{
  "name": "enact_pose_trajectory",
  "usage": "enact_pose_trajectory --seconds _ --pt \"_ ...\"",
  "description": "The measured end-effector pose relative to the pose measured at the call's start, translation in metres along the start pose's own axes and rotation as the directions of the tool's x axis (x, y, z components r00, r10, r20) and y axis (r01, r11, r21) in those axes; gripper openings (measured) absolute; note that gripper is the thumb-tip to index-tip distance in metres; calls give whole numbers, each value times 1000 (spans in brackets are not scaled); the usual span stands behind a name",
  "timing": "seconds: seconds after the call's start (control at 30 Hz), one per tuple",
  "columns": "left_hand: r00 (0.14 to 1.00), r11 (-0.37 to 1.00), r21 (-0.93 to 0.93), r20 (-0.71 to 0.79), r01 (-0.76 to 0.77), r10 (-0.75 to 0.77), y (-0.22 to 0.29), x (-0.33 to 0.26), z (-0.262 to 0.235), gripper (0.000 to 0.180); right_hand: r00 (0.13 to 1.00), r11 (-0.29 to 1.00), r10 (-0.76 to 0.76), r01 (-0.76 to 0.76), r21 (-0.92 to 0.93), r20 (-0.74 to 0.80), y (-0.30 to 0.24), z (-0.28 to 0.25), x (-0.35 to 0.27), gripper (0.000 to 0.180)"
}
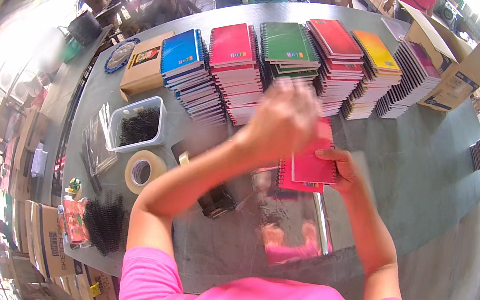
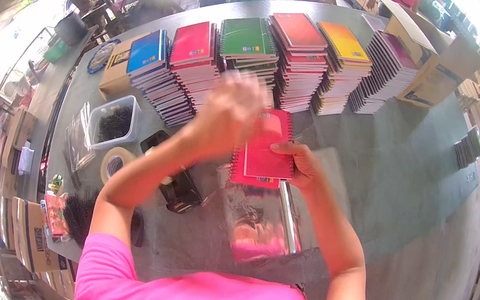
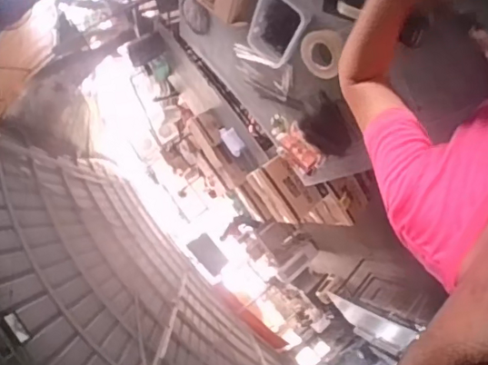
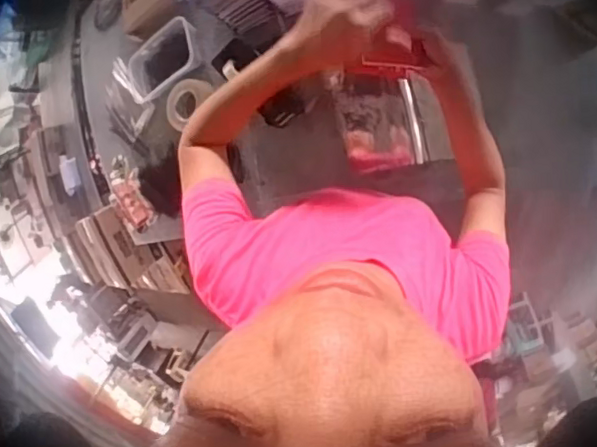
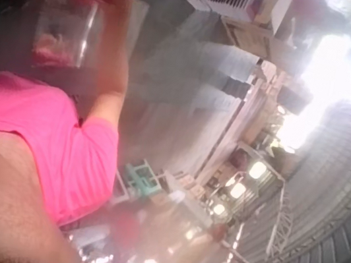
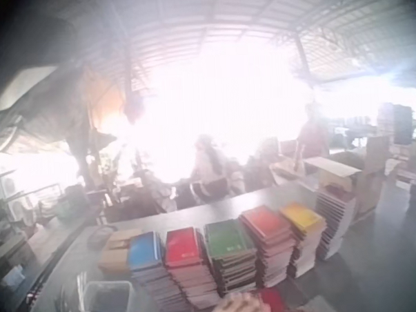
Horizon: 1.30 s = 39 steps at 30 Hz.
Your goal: The person places stacks of multicolored notebooks into plastic bags by hand and seals the bags using tape from a dispenser.
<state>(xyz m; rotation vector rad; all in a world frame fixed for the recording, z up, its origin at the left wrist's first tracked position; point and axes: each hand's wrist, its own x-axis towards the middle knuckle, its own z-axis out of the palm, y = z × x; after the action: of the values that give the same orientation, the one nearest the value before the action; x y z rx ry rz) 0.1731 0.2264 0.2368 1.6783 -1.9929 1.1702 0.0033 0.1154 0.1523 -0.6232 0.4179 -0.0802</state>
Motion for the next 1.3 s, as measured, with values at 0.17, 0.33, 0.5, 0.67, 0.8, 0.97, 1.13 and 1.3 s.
enact_pose_trajectory --seconds 0.17,0.33,0.5,0.67,0.8,0.97,1.13,1.3 --pt "967 960 -128 -19 251 -255 -74 12 47 20 997 995 31 -38 88 77 -3 -23 2 38" --pt "997 996 -83 69 40 -34 14 10 -19 12 995 952 36 -64 298 98 -29 0 -15 44" --pt "986 976 -149 79 157 -146 11 30 14 44 996 992 65 -58 -112 63 -18 -22 -11 41" --pt "909 915 -71 168 397 -381 -61 21 50 29 990 988 135 -132 -81 41 -16 -21 -9 43" --pt "943 942 -79 -42 325 -329 -16 39 7 16 991 964 120 -129 231 51 -38 -32 -21 47" --pt "972 866 -495 230 77 45 89 61 -12 34 973 949 -133 71 308 186 -52 -50 -53 40" --pt "937 938 -20 48 347 -346 -3 113 94 58 997 917 45 -69 394 69 -43 -68 -75 34" --pt "790 959 132 545 251 -282 -11 133 97 32 1000 986 5 1 168 -30 -54 -95 -112 33"
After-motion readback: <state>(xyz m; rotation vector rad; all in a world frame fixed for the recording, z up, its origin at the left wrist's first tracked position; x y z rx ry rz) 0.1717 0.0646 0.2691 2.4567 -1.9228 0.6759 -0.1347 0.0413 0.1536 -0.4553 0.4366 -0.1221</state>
